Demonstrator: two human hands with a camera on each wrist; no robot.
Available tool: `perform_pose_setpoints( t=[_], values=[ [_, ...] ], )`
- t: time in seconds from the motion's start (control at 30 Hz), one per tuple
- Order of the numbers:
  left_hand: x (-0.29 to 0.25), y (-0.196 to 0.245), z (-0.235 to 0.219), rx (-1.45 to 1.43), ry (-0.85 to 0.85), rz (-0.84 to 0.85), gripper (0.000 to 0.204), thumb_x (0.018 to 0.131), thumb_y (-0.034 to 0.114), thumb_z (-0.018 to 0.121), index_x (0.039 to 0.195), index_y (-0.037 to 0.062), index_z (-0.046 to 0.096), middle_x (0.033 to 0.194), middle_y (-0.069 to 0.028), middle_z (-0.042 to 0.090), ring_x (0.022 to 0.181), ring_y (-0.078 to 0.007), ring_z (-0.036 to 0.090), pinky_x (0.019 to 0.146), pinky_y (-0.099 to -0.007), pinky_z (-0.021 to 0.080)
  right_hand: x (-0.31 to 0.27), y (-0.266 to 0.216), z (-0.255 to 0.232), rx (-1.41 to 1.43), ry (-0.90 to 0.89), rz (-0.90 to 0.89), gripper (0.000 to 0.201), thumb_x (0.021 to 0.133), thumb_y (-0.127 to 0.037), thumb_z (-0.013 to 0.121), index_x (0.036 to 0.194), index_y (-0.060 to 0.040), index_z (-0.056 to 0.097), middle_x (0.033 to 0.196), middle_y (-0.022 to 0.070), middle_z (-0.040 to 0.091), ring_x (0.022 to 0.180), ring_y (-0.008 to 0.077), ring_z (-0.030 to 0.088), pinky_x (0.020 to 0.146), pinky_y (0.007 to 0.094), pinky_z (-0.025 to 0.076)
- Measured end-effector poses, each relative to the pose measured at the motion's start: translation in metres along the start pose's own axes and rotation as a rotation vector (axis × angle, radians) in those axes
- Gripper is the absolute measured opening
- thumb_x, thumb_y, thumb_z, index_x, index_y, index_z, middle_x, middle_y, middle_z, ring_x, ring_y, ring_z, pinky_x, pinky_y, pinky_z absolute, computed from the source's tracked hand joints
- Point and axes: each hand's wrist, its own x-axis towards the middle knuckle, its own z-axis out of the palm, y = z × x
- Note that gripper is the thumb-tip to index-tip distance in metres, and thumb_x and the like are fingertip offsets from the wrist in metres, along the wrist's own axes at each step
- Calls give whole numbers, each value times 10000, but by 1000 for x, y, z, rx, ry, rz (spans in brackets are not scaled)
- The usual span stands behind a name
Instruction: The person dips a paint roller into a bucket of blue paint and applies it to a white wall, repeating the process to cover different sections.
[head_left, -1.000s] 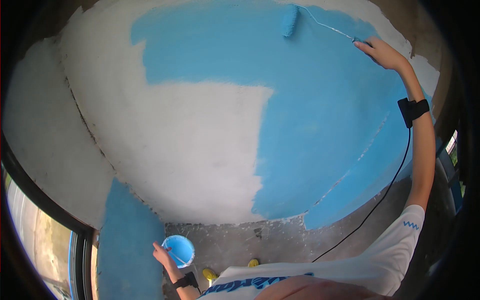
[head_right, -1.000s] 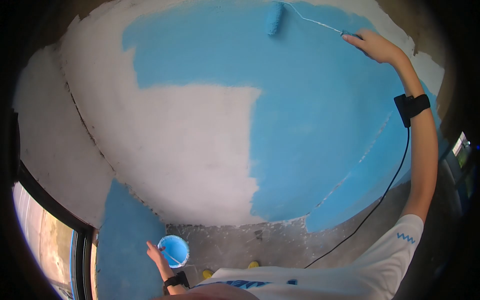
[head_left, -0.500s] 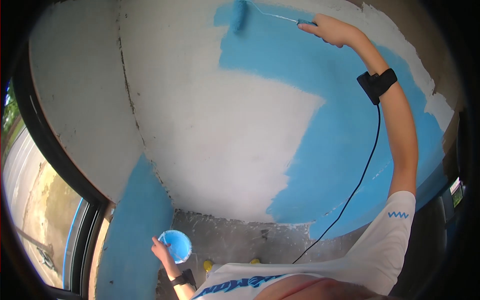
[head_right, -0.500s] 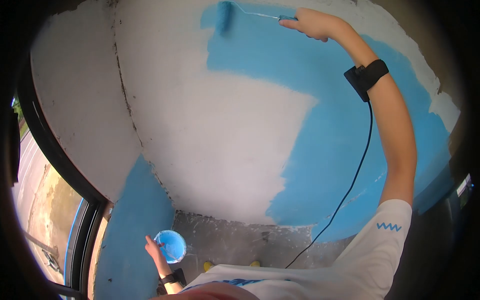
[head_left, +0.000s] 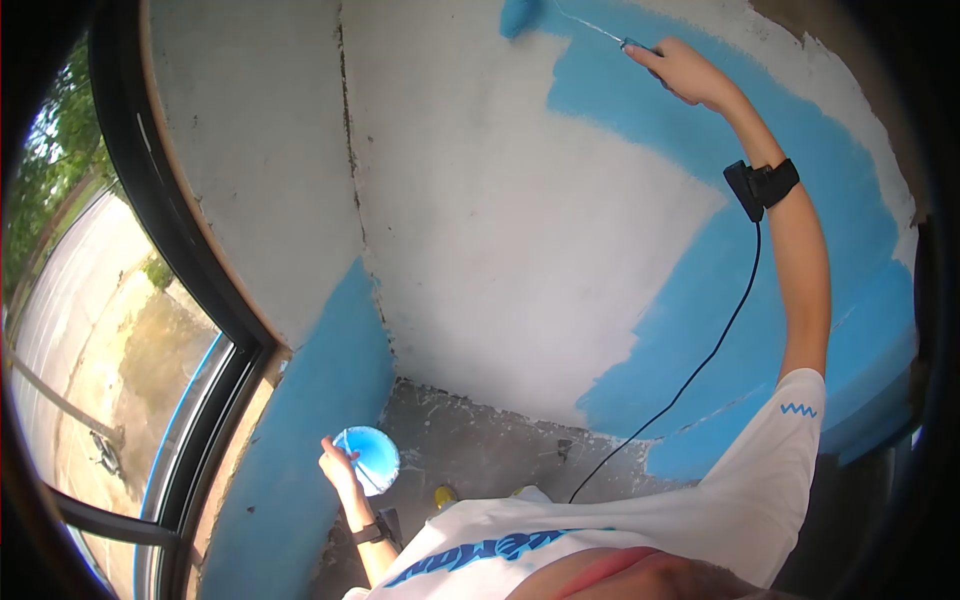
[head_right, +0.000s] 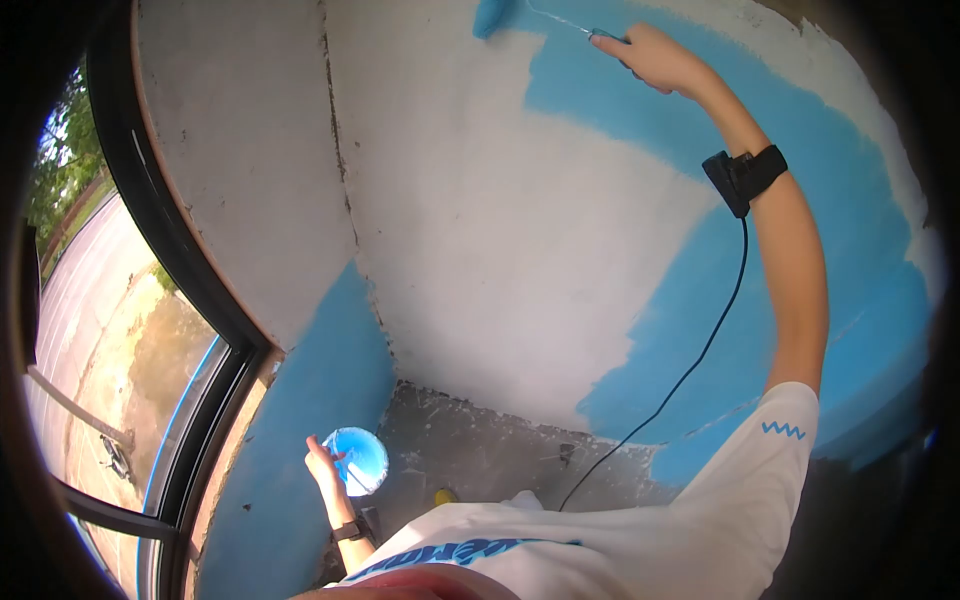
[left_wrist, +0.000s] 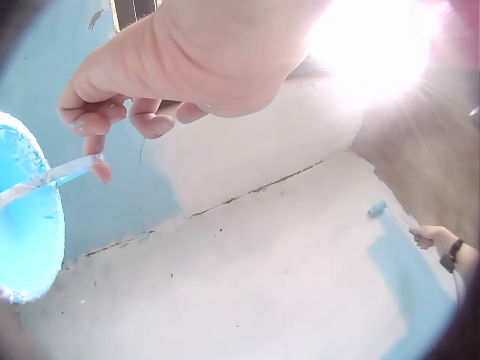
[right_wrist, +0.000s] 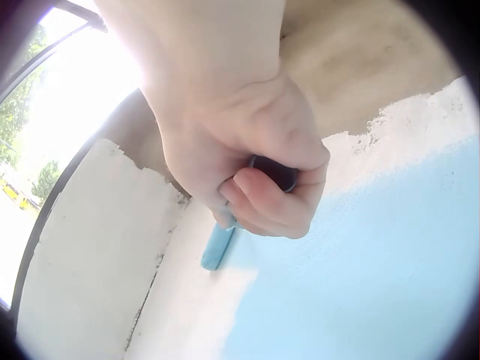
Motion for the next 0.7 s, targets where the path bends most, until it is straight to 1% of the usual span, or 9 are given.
perform_pose_setpoints(
  t=[0.1, 0.17, 0.23, 0.37, 0.47, 0.53, 0.6, 0.67, 0.7],
  values=[
    [-3, 2, -3, 14, -10, 8, 487, 917, 409, 440, 550, 95, 383, 495, -11, 345, 472, -203, 578, 426, -288, 322, -69, -1, 14, 154, -11, 98, 569, 914, -524, 514, 578, -73, 430, 498, -8, 377, 396, 100, 314, 399, 264, 277],
    [-5, 6, 0, 28, -54, -54, 487, 928, 348, 429, 560, 29, 423, 493, -20, 340, 433, -161, 475, 495, -326, 446, -126, 3, 39, 268, 9, 156, 552, 917, -512, 516, 593, -74, 432, 513, -20, 380, 444, 84, 348, 437, 251, 297],
    [-3, 1, 11, 90, -33, -80, 481, 922, 378, 420, 586, 34, 421, 522, -24, 323, 460, -177, 520, 489, -283, 395, -184, 21, 83, 520, -19, 253, 512, 938, -480, 510, 607, -105, 402, 498, -51, 360, 411, 43, 331, 379, 226, 258],
    [-15, 7, 30, 94, -143, -108, 476, 913, 404, 421, 586, 58, 403, 537, -30, 333, 502, -200, 561, 453, -290, 340, -306, 21, 170, 1150, -145, 536, 448, 958, -441, 504, 685, -100, 400, 530, -57, 349, 402, 32, 301, 361, 212, 236],
    [-31, 24, 47, 91, -167, -100, 474, 911, 415, 421, 581, 75, 401, 536, -24, 337, 533, -225, 602, 425, -289, 292, -378, 17, 219, 1381, -140, 743, 422, 979, -399, 477, 709, -83, 409, 526, -59, 318, 387, 42, 271, 339, 220, 222],
    [-43, 32, 59, 95, -182, -111, 461, 910, 420, 429, 592, 88, 403, 536, -14, 351, 564, -253, 640, 404, -276, 253, -416, 11, 244, 1560, -100, 817, 402, 977, -389, 484, 731, -78, 420, 523, -59, 314, 384, 41, 270, 333, 225, 224],
    [-48, 34, 75, 104, -207, -119, 449, 910, 424, 431, 619, 83, 417, 548, -16, 365, 562, -250, 639, 401, -272, 253, -442, 9, 259, 1610, -38, 869, 342, 974, -315, 515, 746, -78, 422, 524, -56, 328, 378, 37, 281, 330, 225, 225],
    [-47, 35, 90, 68, -253, -189, 400, 910, 434, 437, 740, 72, 454, 616, -25, 420, 566, -244, 641, 393, -259, 248, -463, 9, 258, 1557, -59, 861, 273, 958, -214, 543, 751, -81, 424, 525, -56, 337, 371, 35, 295, 332, 222, 218],
    [-48, 37, 93, 64, -260, -165, 400, 910, 434, 437, 740, 72, 454, 616, -25, 420, 566, -244, 641, 393, -259, 248, -474, 11, 258, 1588, -43, 860, 249, 938, -189, 562, 748, -73, 451, 511, -57, 357, 368, 38, 322, 339, 222, 231]
  ],
)
